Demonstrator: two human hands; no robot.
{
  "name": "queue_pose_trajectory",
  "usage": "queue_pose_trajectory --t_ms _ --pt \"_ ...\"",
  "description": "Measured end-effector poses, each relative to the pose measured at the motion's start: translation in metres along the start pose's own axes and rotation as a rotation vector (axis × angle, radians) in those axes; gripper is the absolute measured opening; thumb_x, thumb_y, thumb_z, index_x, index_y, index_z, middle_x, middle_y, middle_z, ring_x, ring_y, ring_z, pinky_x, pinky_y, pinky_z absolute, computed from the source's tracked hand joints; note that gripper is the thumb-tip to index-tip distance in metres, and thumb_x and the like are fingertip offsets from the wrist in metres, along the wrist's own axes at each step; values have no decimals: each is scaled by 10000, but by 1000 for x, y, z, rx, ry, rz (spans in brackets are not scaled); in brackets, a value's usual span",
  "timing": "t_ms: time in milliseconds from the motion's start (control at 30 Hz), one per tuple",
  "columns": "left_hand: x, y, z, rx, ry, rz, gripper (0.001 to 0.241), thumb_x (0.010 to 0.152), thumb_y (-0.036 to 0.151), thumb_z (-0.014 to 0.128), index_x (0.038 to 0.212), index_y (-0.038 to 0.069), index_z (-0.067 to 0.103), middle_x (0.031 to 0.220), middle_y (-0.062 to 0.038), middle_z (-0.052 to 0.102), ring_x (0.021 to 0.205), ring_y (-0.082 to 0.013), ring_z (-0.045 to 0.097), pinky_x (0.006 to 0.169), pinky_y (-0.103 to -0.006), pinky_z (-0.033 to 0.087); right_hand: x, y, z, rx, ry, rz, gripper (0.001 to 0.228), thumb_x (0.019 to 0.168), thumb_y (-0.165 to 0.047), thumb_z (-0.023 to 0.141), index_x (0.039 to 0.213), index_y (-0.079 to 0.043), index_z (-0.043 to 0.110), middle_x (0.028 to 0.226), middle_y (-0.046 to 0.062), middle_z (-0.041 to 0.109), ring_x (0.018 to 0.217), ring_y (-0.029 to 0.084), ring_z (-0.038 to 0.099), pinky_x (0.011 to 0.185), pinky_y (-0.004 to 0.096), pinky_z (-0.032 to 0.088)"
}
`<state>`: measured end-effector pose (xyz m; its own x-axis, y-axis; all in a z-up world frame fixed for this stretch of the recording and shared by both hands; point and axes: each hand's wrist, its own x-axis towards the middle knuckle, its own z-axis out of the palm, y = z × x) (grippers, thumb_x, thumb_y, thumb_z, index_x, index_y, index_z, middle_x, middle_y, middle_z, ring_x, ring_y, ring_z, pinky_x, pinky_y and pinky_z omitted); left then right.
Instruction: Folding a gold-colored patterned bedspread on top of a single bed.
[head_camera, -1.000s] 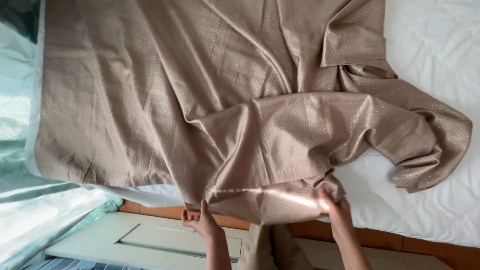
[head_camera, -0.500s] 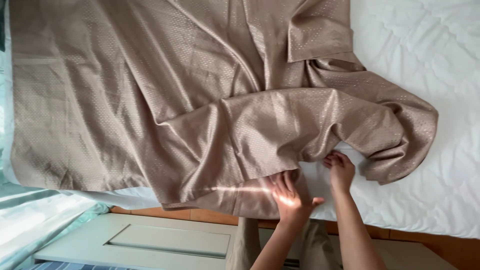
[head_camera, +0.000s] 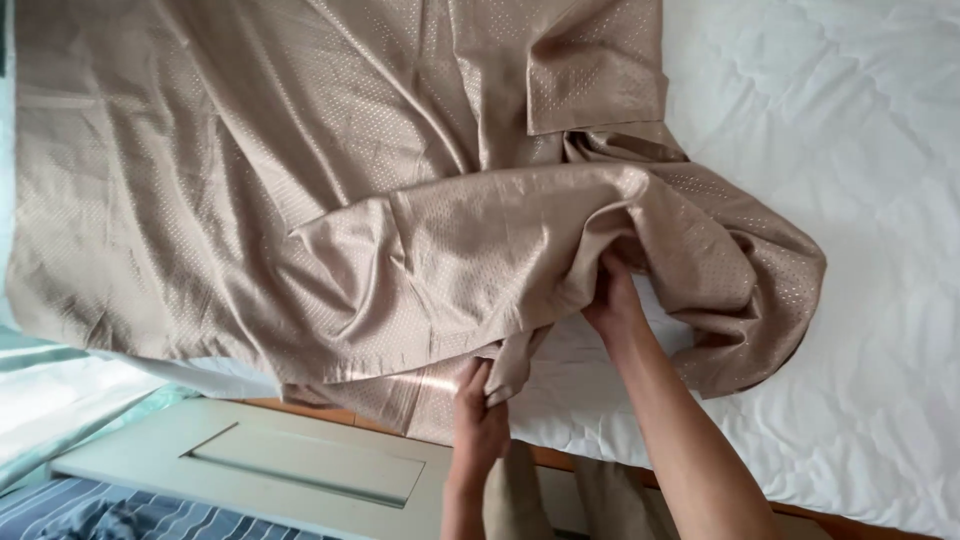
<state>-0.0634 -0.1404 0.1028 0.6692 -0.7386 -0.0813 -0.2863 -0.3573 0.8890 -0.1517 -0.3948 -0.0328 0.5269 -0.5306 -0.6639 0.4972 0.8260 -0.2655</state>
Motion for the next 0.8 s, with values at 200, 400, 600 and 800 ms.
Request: queue_pose_trajectory --t_ms 200,400,600,800 --pt "4 -2 -42 -187 79 -266 212 895 -31 494 987 -24 685 727 -131 565 669 -141 522 592 -310 437 -37 -50 22 -150 83 -208 440 986 -221 503 1419 -147 520 1422 27 578 1290 214 553 1075 467 490" --pt "20 15 -38 179 349 -342 258 1046 248 600 1071 14 705 800 -140 638 713 -210 561 643 -361 476 -170 -146 54 -326 52 -661 331 1013 -126 684 1327 -30 640 1290 68 684 1202 224 648 1062 413 540" --pt "18 60 30 602 432 271 595 873 431 670 1387 152 559 1318 -97 628 1235 -298 547 1026 -514 406 -181 -155 55 -345 122 -592 335 941 -101 695 1272 -61 670 1232 43 731 1127 176 704 1005 351 575" --pt "20 16 123 685 -16 312 843 789 284 662 1576 148 392 1366 -127 583 1285 -339 516 1165 -612 273 -143 -131 -52 -238 -59 -446 245 1066 -168 679 1263 -39 613 1208 58 653 1097 193 621 958 363 536"
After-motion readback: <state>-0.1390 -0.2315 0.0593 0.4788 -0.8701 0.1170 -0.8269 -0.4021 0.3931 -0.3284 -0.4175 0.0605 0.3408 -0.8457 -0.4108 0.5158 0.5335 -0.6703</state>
